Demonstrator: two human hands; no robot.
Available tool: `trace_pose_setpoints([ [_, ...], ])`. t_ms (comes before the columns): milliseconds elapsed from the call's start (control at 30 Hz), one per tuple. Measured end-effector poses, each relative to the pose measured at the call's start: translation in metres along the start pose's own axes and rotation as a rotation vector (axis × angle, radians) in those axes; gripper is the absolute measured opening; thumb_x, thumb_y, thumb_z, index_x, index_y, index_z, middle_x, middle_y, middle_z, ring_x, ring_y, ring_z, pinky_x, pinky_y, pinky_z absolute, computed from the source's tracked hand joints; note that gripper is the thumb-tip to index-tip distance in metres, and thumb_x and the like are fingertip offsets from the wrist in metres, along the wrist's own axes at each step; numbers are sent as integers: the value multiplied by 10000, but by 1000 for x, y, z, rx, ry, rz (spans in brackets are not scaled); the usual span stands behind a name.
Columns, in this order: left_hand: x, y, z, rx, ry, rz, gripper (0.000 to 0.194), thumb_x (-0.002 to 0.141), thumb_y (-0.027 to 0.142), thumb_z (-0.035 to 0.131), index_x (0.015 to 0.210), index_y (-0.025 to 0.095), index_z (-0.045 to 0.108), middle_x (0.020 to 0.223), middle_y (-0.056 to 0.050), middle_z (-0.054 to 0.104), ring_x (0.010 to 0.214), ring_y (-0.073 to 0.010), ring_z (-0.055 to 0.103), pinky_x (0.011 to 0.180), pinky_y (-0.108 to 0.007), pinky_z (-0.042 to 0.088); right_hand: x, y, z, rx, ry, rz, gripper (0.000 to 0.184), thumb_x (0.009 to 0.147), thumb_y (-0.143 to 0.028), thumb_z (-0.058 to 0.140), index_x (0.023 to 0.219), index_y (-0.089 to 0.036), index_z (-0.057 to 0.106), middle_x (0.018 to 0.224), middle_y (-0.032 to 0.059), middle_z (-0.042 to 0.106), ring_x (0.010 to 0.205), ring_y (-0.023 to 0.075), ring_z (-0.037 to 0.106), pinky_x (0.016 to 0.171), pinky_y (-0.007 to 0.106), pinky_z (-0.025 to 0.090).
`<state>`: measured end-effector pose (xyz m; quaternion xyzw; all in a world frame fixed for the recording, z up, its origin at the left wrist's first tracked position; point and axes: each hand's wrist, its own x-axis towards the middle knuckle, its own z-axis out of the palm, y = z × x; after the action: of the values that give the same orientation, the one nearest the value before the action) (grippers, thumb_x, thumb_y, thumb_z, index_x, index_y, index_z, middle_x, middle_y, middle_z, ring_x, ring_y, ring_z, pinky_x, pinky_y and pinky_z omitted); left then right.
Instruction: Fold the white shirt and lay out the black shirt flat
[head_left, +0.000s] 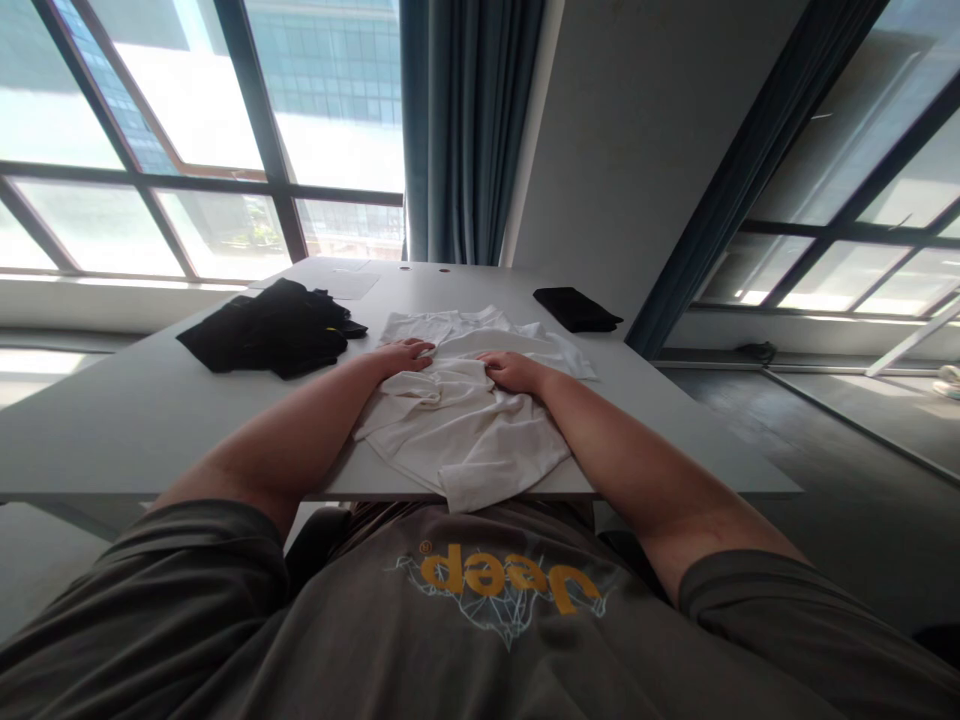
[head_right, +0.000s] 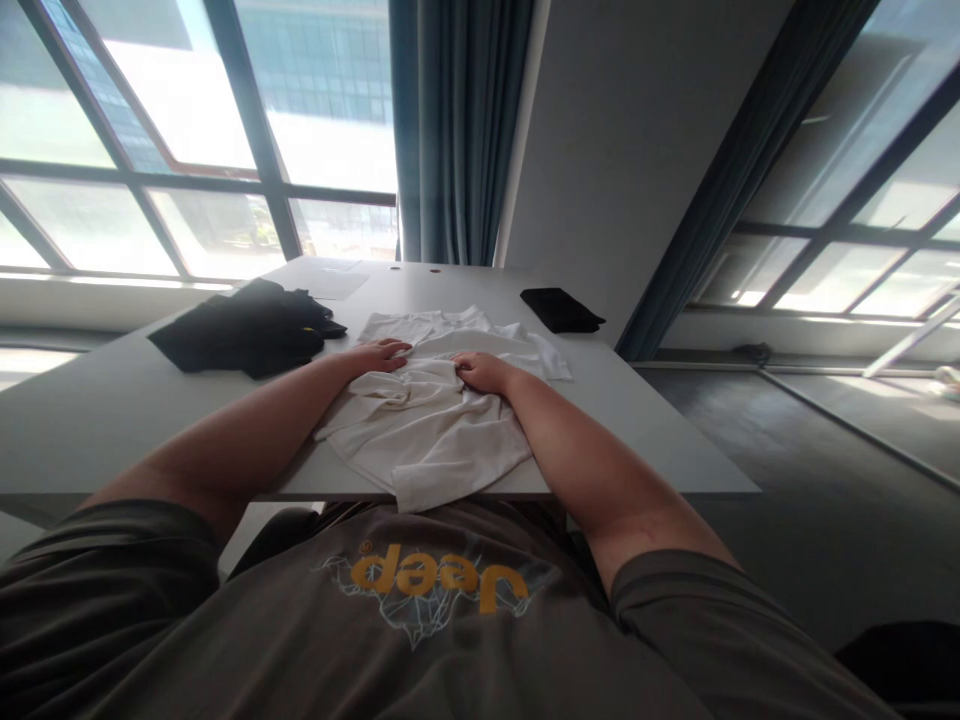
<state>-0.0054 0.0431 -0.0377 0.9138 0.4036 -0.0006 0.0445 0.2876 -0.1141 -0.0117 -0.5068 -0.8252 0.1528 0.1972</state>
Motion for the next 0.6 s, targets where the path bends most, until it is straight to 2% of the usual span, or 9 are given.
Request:
trace_pose_setpoints([
  [300,-3,1,-3,-1,-1,15,721,1178,658,408,1843,377,427,1884,-57,394,1719,-299,400,1397,-454,323,1,2,1,13,-1,0,328,1011,-120,624,1089,-230,923,1465,48,820,1388,230,751,1226,289,509],
  [600,-7,4,-5,-5,-6,24,749,1173,641,402,1851,324,415,1895,-76,370,1728,-287,381,1405,-427,297,1,5,1,6,7,9,333,1014,-118,629,1126,-237,920,1482,43,812,1401,236,746,1236,299,508],
])
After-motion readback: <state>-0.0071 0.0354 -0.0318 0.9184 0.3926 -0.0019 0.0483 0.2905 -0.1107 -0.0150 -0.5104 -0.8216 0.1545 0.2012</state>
